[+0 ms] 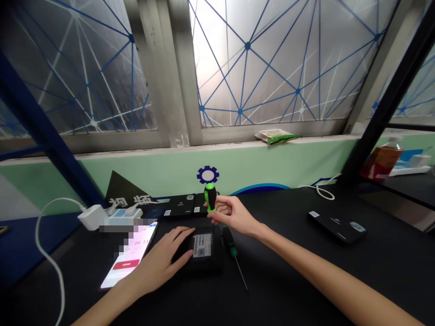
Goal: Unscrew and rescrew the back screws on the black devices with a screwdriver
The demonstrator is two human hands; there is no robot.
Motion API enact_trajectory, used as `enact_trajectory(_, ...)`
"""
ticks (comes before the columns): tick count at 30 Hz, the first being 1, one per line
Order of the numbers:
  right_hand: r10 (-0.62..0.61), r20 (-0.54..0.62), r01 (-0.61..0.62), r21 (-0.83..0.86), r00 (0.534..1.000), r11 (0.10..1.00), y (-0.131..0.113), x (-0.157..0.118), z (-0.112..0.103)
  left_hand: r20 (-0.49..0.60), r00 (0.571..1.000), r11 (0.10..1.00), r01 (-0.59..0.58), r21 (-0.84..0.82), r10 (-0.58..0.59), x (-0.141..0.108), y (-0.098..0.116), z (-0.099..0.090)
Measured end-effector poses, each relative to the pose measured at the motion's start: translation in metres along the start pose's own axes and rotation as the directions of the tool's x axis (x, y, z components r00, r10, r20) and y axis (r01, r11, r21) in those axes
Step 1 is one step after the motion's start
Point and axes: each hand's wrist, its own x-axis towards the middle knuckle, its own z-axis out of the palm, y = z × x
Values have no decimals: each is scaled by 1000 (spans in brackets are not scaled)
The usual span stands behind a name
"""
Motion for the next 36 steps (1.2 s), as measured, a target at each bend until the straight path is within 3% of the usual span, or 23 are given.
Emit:
enact_trajectory(4,6,31,-6,-7,1000,1000,-1,0,-2,5,1000,1000,20,5,-20,0,2,-1)
enact_trajectory(12,-25,-48,29,73,999,997,10,3,6,5,1000,1000,7,3,-7,0,0,1)
enact_trajectory(23,-34,-13,35,71,999,997,5,-1,0,-10,1000,1000,-9,18,9,0,-3,4)
enact_trajectory(36,-3,-55,9,107,998,994,13,3,5,14,1000,1000,12,7,-12,0,-1,2)
